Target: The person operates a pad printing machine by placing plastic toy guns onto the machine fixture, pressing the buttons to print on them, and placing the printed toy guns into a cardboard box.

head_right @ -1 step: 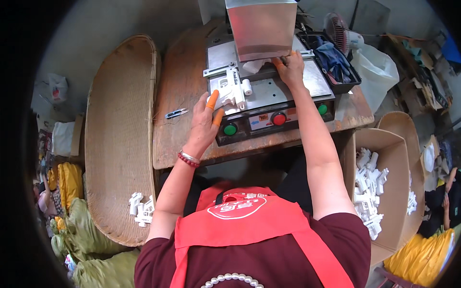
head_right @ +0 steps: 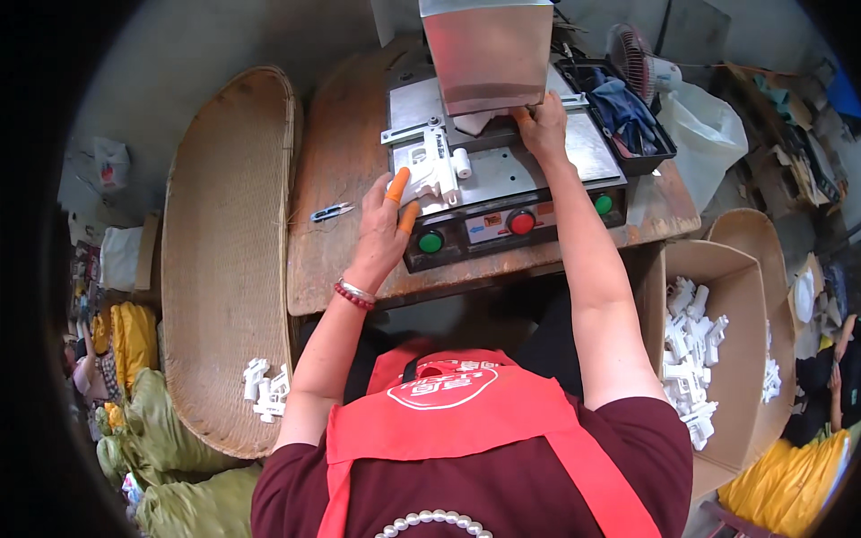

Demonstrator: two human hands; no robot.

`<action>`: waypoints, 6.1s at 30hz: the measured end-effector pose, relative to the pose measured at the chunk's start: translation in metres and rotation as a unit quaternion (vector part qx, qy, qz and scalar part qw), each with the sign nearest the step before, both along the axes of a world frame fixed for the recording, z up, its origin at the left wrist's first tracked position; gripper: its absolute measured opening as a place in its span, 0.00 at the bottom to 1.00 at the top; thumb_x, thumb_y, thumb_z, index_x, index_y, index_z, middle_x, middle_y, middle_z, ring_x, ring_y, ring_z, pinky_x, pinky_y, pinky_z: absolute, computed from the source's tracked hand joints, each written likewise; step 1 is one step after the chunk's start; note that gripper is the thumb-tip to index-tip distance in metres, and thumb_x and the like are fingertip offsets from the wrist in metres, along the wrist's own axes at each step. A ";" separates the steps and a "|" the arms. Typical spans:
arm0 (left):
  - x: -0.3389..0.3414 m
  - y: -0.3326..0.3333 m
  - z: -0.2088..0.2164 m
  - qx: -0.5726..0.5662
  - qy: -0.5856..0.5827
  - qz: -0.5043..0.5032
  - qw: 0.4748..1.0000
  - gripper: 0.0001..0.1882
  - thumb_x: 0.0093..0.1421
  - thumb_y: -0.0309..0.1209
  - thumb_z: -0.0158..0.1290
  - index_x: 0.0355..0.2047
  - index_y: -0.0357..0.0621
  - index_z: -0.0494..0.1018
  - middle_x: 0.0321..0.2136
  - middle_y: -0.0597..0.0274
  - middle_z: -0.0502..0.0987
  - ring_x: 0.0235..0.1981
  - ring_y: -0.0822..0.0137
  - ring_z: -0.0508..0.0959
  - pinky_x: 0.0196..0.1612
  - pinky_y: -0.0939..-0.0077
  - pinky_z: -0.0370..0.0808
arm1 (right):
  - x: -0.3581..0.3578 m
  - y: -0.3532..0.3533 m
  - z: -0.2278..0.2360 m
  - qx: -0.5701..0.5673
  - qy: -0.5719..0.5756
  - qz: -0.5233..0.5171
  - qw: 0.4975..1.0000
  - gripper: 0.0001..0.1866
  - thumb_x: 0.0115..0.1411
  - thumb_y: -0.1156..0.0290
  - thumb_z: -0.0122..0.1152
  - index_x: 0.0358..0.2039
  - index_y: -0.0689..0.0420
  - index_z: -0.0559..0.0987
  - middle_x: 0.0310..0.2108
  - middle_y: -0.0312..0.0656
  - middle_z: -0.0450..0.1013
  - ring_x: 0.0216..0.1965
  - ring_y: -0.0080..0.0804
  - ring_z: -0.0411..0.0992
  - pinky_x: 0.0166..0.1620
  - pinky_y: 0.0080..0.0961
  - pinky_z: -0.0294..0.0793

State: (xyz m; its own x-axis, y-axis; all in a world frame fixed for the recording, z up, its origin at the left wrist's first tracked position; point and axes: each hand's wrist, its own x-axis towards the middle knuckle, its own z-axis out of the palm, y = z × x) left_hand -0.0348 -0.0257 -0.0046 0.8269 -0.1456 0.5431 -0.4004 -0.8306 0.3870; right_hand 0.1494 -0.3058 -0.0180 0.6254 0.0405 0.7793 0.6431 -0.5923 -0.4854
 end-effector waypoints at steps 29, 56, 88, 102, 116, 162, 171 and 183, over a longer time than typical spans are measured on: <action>-0.012 0.027 -0.043 0.043 0.041 -0.118 0.991 0.35 0.55 0.45 0.58 0.63 0.58 0.60 0.65 0.44 0.52 0.65 0.38 0.50 0.65 0.48 0.54 | -0.135 -0.154 -0.082 0.122 0.307 -0.050 0.942 0.35 0.57 0.61 0.64 0.60 0.63 0.64 0.53 0.47 0.67 0.52 0.36 0.66 0.55 0.29 0.64; -0.354 0.501 -0.217 -0.166 0.249 0.482 0.823 0.25 0.56 0.15 0.38 0.55 0.38 0.69 0.50 0.45 0.75 0.54 0.58 0.74 0.57 0.71 0.67 | -0.121 -0.100 -0.067 0.027 0.085 -0.158 0.983 0.28 0.58 0.67 0.62 0.56 0.66 0.68 0.56 0.52 0.66 0.59 0.42 0.62 0.62 0.31 0.57; -0.248 0.563 -0.086 -0.191 0.143 0.445 0.863 0.24 0.63 0.45 0.53 0.51 0.42 0.67 0.26 0.70 0.69 0.17 0.77 0.63 0.17 0.82 0.60 | -0.013 -0.001 0.003 -0.047 -0.019 -0.024 0.998 0.09 0.54 0.75 0.64 0.37 0.57 0.80 0.38 0.46 0.76 0.42 0.44 0.73 0.45 0.32 0.69; 0.044 0.006 0.016 0.047 -0.276 -0.080 0.957 0.22 0.50 0.18 0.58 0.47 0.36 0.72 0.45 0.53 0.72 0.46 0.51 0.73 0.50 0.61 0.72 | -0.269 -0.155 0.082 -0.034 -0.106 -0.318 0.942 0.20 0.57 0.84 0.54 0.51 0.58 0.73 0.56 0.43 0.68 0.62 0.36 0.60 0.67 0.34 0.48; 0.021 -0.074 0.013 0.017 -0.098 0.018 0.995 0.22 0.53 0.21 0.54 0.50 0.37 0.70 0.53 0.39 0.67 0.54 0.40 0.66 0.56 0.53 0.65 | -0.162 -0.089 -0.084 0.086 0.153 -0.309 0.935 0.25 0.66 0.59 0.51 0.59 0.57 0.67 0.46 0.53 0.72 0.46 0.53 0.69 0.48 0.41 0.68; -0.036 0.086 -0.036 -0.018 -0.078 -0.046 0.996 0.23 0.57 0.37 0.56 0.52 0.47 0.72 0.56 0.49 0.67 0.58 0.48 0.66 0.58 0.60 0.66 | -0.139 -0.143 -0.105 0.141 0.224 -0.070 0.962 0.30 0.62 0.64 0.61 0.60 0.66 0.64 0.57 0.46 0.65 0.55 0.33 0.62 0.60 0.25 0.57; -0.259 0.362 -0.145 0.167 0.591 0.334 0.715 0.21 0.53 0.45 0.56 0.42 0.44 0.80 0.43 0.50 0.79 0.44 0.54 0.79 0.48 0.63 0.75 | -0.126 -0.147 -0.104 0.160 0.254 -0.095 0.949 0.29 0.61 0.67 0.62 0.59 0.65 0.66 0.54 0.46 0.68 0.53 0.34 0.65 0.57 0.25 0.61; -0.247 0.389 -0.159 -0.216 0.259 0.381 0.861 0.24 0.58 0.32 0.55 0.54 0.35 0.68 0.44 0.57 0.76 0.47 0.63 0.75 0.52 0.69 0.69 | -0.053 -0.060 -0.029 -0.118 0.005 -0.105 0.988 0.17 0.61 0.69 0.51 0.50 0.57 0.77 0.48 0.47 0.74 0.55 0.46 0.67 0.63 0.40 0.56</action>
